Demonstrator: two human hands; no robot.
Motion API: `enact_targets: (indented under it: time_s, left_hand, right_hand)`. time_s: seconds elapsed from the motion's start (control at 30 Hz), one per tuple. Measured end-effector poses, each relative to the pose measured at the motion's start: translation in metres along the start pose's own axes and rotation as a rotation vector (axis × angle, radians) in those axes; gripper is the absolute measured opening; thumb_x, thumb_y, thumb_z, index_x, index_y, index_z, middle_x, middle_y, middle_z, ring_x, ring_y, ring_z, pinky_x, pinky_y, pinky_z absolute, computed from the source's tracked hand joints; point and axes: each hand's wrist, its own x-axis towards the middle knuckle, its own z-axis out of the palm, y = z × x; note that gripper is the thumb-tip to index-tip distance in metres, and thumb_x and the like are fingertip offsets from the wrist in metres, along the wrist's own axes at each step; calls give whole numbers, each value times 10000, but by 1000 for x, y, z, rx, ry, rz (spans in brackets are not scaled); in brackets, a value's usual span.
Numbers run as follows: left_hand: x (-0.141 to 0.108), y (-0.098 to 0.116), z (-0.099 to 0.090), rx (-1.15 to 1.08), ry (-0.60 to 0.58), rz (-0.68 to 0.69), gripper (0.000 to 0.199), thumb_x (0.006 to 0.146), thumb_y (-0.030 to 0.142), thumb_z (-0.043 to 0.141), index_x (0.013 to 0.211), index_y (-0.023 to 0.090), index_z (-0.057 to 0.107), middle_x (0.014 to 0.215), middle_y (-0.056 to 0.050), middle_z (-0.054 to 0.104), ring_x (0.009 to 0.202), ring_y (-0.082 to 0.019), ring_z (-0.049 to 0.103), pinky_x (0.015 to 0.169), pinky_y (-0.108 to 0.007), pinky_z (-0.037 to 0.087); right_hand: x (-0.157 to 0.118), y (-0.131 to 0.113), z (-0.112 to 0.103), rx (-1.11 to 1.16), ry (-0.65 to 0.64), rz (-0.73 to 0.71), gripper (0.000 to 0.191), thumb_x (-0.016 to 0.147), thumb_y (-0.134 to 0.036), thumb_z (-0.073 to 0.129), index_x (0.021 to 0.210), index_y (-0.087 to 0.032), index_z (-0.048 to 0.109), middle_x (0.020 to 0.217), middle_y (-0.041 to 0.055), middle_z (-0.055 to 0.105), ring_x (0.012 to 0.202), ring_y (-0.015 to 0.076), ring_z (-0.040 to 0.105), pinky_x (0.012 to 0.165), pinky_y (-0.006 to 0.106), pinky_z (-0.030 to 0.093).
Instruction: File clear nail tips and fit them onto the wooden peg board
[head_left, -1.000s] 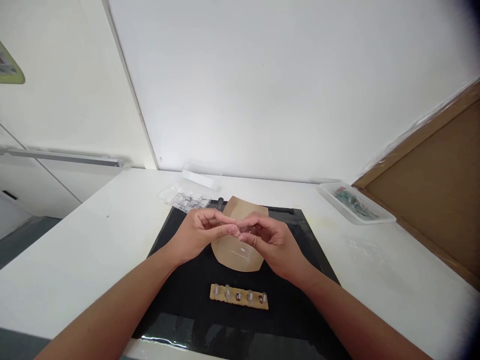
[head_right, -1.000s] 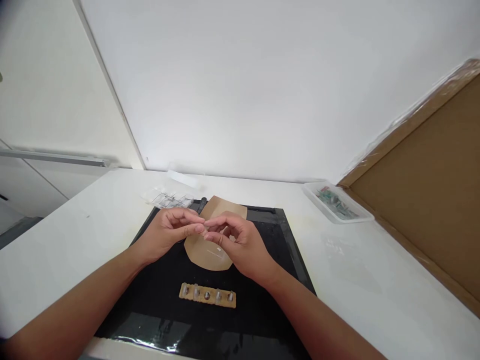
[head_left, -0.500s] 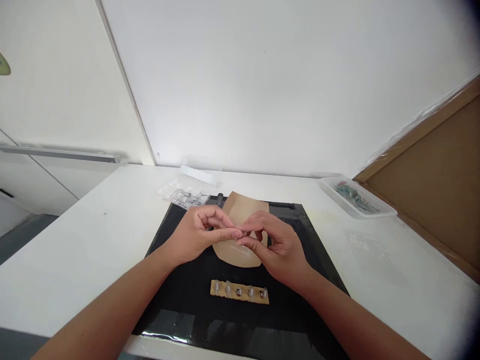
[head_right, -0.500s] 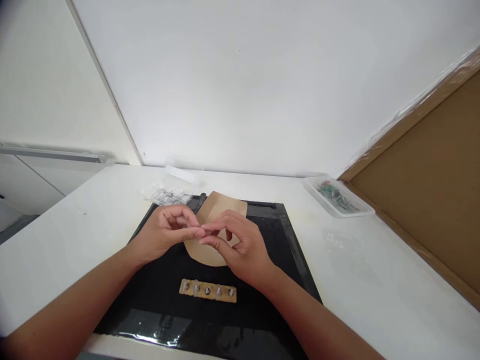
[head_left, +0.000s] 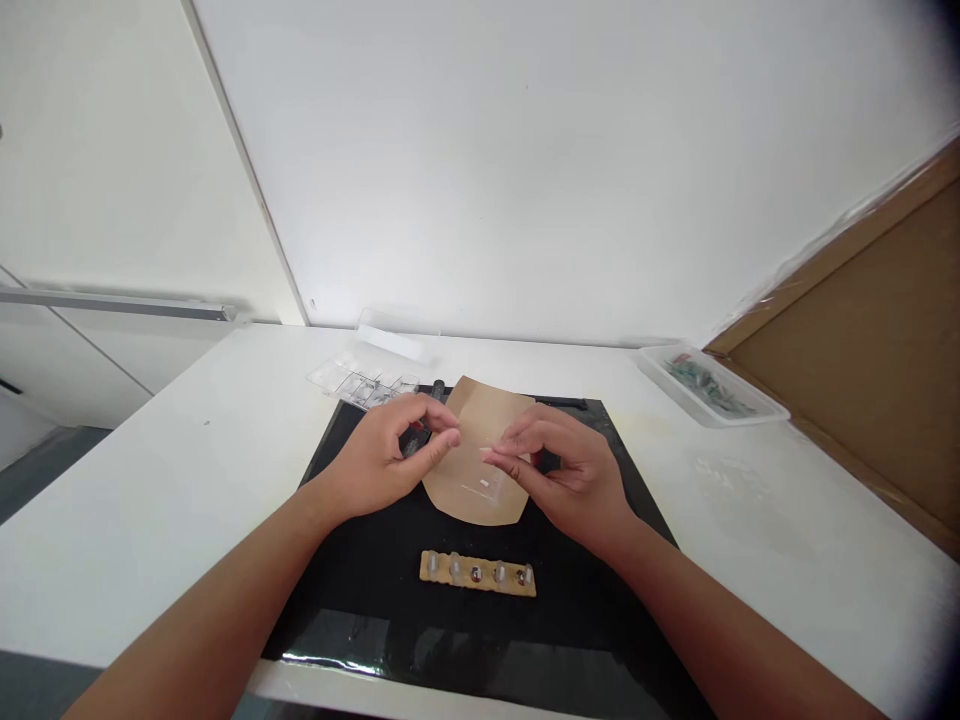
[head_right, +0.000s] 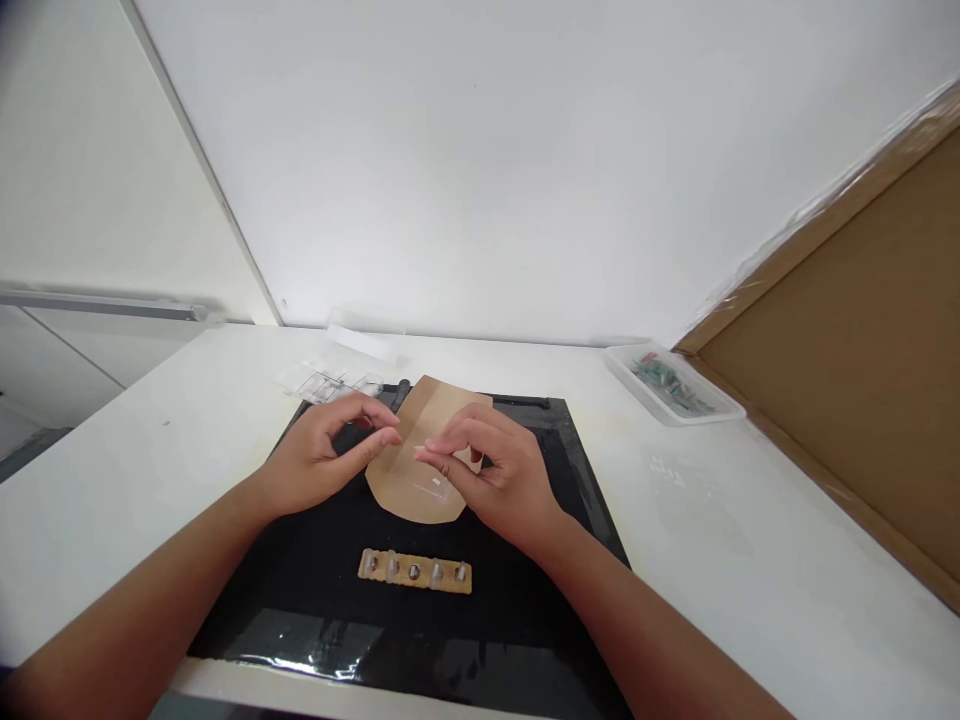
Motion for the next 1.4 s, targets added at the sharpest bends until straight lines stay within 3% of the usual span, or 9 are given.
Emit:
enact_targets:
  time_s: [0.13,0.27,0.43,0.57,0.7,1.03,1.23,1.33,1.4]
  left_hand:
    - [-3,16,3,-286,-99,-109,246,986,438,675,1003,221,790,1010,-69,772,922,-197,704,829,-319,559]
    - [-2,17,5,-371,-93,-129,226,933,425,754,999,222,827,1002,-77,793,922,-206,720,814,-318,575]
    - [-2,16,8,-390,-99,-186,223,860,432,827,954,231,855,915,-73,810,873,-235,749,786,-351,616]
    - [-5,22,8,-365,-26,-207,191,835,412,853,917,240,868,885,-67,812,846,-243,760,738,-348,627]
    - [-7,27,7,-426,-108,-196,142,865,367,834,958,264,869,938,-55,823,881,-233,772,768,-336,635]
    - [-7,30,6,-442,-112,-211,231,790,428,888,884,219,860,816,-74,809,726,-218,755,602,-310,632]
    - [-6,27,5,-397,-105,-202,267,799,463,876,857,203,851,763,-72,792,698,-216,745,580,-306,612]
    - [-5,26,4,-301,-58,-170,262,841,474,837,852,212,842,773,-59,788,706,-203,730,593,-303,587]
    - [-4,24,3,-178,72,-135,259,892,465,789,841,212,820,791,-40,784,689,-169,701,601,-286,554]
  right_hand:
    - [-4,-10,0,-183,-18,-173,174,924,-221,785,803,-231,661,800,20,724,696,138,665,602,281,516]
    - [-8,-15,-2,-378,4,-318,188,914,-192,790,826,-246,634,768,-7,733,659,132,645,602,302,469]
    - [-11,-15,-5,-480,-61,-330,236,942,-272,774,783,-252,601,758,-18,729,652,136,636,597,319,426]
    - [-9,-17,-5,-488,-73,-326,288,944,-368,782,745,-249,611,747,-28,733,603,118,609,576,312,410]
    - [-7,-22,-8,-437,-98,-360,217,925,-345,809,800,-258,654,803,-39,767,614,110,646,593,312,432]
    - [-13,-31,-3,-383,14,-183,243,874,-412,852,1033,-285,720,820,1,799,692,184,740,648,326,557]
    - [-12,-34,3,-202,26,-84,175,872,-375,854,941,-266,736,792,6,772,672,162,713,598,293,551]
    - [-8,-38,-1,-110,-73,68,206,886,-429,831,917,-257,720,773,3,738,674,158,692,608,290,549]
    - [-6,-42,-8,-68,-254,141,224,884,-447,830,906,-255,716,761,-13,725,677,147,686,624,278,551]
